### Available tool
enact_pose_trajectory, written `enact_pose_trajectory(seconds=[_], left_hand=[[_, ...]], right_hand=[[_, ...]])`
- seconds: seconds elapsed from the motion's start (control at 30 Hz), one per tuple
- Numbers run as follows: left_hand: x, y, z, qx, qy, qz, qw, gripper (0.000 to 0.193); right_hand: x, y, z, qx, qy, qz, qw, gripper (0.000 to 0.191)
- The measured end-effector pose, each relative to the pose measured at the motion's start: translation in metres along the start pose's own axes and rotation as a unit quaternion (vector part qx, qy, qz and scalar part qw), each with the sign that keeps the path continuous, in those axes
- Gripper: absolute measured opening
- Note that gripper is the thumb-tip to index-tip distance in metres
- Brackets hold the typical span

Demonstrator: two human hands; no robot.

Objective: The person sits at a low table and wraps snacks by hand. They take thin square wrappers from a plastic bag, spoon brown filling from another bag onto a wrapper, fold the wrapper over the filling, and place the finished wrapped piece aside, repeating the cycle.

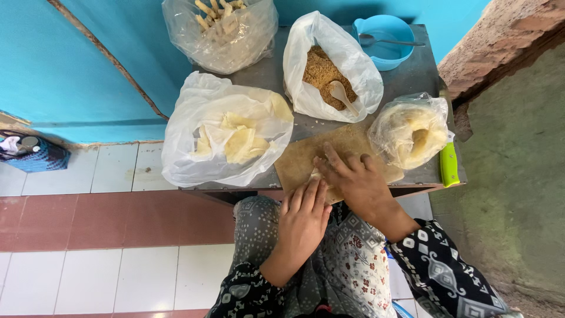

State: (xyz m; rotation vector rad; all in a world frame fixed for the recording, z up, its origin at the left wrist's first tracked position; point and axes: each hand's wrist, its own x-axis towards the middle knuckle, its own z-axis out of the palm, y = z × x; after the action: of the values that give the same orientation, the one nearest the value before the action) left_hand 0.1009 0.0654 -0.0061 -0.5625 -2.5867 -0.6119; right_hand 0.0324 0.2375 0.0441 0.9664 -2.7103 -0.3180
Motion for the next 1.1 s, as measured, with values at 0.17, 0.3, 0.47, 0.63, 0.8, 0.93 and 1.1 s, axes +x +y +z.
enact_pose_trajectory(seconds=[0.17, 0.3, 0.47, 0.63, 0.8, 0.93, 1.1], left_hand=[[-0.004, 0.001, -0.002, 0.009, 0.006, 0.009, 1.0, 0.054], [-0.001, 0.0, -0.001, -0.012, 0.018, -0.013, 1.0, 0.05], [0.023, -0.011, 0.005, -0.049, 0.03, -0.078, 0.995, 0.025], [0.045, -0.013, 0.001, -0.077, 0.016, -0.148, 0.986, 0.022], [0.054, -0.014, 0.001, -0.006, -0.067, -0.211, 0.975, 0.027], [0.06, -0.018, 0.008, 0.011, -0.086, -0.199, 0.976, 0.014], [0.061, -0.012, 0.009, -0.001, -0.063, -0.176, 0.982, 0.014]], right_hand=[[-0.008, 0.012, 0.007, -0.031, 0.001, 0.018, 0.999, 0.058], [0.015, 0.047, 0.021, 0.145, 0.174, 0.152, 0.962, 0.059], [0.085, 0.089, 0.05, 0.216, 0.127, 0.305, 0.919, 0.059], [0.106, 0.097, 0.069, 0.197, 0.076, 0.334, 0.919, 0.067], [0.109, 0.1, 0.071, 0.232, 0.149, 0.303, 0.912, 0.062], [0.116, 0.097, 0.064, 0.362, 0.201, 0.263, 0.872, 0.065], [0.112, 0.095, 0.051, 0.412, 0.211, 0.311, 0.83, 0.066]])
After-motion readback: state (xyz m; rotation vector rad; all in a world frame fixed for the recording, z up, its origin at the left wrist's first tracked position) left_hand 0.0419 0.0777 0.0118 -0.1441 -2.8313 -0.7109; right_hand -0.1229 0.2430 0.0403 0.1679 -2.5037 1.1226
